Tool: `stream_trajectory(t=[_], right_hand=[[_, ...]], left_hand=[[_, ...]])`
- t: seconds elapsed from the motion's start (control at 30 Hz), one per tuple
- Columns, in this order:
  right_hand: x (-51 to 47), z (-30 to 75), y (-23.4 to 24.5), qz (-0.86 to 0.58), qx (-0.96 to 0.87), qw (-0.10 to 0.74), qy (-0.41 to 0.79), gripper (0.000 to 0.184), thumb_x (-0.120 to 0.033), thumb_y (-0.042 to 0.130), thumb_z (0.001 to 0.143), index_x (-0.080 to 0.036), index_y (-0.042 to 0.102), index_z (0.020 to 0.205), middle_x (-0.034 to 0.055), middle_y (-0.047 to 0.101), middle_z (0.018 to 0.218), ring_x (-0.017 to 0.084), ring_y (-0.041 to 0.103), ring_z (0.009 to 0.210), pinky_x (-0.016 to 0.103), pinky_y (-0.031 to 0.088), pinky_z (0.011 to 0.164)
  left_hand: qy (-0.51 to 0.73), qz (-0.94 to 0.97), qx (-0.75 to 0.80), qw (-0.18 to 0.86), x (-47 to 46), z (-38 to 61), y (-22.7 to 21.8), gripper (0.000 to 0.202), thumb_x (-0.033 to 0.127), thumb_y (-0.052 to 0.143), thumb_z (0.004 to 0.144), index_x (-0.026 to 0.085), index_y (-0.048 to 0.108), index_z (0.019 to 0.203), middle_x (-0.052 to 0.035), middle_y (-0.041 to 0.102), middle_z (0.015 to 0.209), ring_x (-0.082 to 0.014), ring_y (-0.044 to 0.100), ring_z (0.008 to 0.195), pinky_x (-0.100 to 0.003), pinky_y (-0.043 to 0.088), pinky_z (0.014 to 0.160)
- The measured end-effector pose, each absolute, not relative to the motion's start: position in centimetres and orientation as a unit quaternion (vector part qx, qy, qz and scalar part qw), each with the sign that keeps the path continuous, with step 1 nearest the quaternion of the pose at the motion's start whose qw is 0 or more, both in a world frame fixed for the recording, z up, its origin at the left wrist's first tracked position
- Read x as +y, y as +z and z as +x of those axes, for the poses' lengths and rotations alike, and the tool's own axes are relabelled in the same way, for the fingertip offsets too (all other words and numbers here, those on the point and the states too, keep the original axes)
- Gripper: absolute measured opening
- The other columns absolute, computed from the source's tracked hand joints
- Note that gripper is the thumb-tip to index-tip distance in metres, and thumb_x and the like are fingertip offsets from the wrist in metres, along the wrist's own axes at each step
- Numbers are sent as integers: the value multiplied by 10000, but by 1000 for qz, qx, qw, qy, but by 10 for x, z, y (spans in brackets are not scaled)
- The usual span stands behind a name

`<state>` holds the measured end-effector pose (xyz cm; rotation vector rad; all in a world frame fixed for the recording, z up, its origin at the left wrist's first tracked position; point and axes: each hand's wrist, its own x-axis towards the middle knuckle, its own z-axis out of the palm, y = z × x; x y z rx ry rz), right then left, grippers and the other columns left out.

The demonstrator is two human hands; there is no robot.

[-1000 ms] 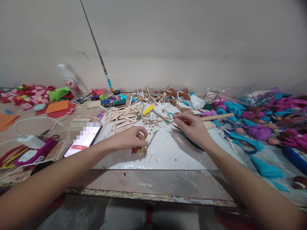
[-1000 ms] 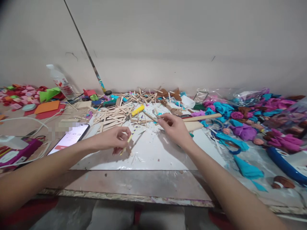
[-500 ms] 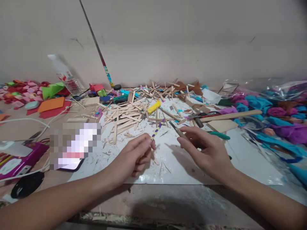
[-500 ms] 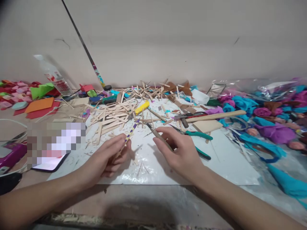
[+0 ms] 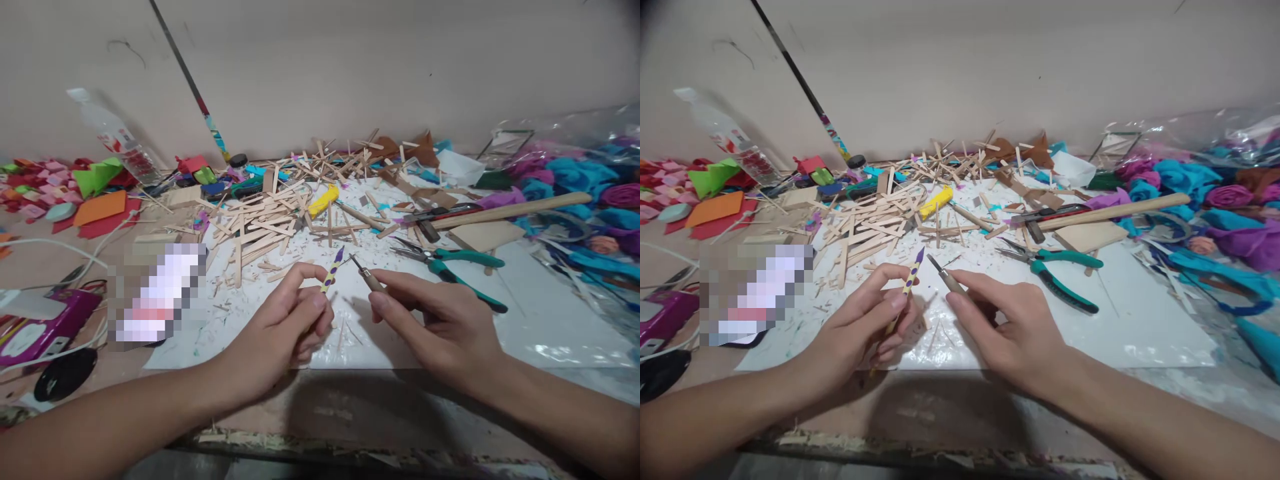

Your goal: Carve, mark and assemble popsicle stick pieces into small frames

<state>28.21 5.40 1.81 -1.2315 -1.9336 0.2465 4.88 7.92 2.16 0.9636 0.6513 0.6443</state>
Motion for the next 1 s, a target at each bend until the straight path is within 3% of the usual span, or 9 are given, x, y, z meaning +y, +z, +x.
stream_trajectory(t=[0.17,0.4,0.53,0.67,0.83,1.0], right_hand=[[54,280,20,-508,-757,394,116,196,-271,657,998,-233,782,1144,-22,733,652,116,574,480,246,421,464],[53,279,25,-504,-766,379,126,198,-291,631,1007,-229,791,1107,-25,712,613,109,537,445,239,401,437],[53,278,26,-498,-774,372,121,177,-301,620,1012,-240,783,977,-22,691,584,107,529,426,237,384,423],[53,275,28,-495,-776,378,99,183,-277,616,1001,-259,762,894,-35,636,521,96,429,359,247,332,390],[50,271,31,-502,-773,376,95,167,-295,610,1005,-270,755,925,-30,682,558,102,468,364,256,321,386],[50,270,32,-502,-774,373,94,191,-298,598,1016,-264,752,908,-39,667,547,100,453,361,257,349,409]], left_hand=[[285,463,312,779,80,49,20,170,457,579,1077,340,489,1161,84,464,746,-45,321,551,-162,236,488],[285,465,313,778,80,49,19,165,444,573,1083,334,474,1157,89,471,740,-45,309,553,-154,250,495],[279,454,303,790,80,50,20,170,426,559,1091,310,435,1108,93,427,725,-51,275,554,-155,217,485],[300,488,294,766,76,50,18,186,426,550,1097,305,409,1109,101,429,718,-49,330,551,-148,302,495],[301,504,293,755,73,50,18,188,431,522,1104,310,379,1091,111,447,717,-46,348,492,-145,290,430],[303,498,309,752,72,51,22,187,416,513,1105,305,364,1082,110,427,712,-59,321,506,-117,369,432]])
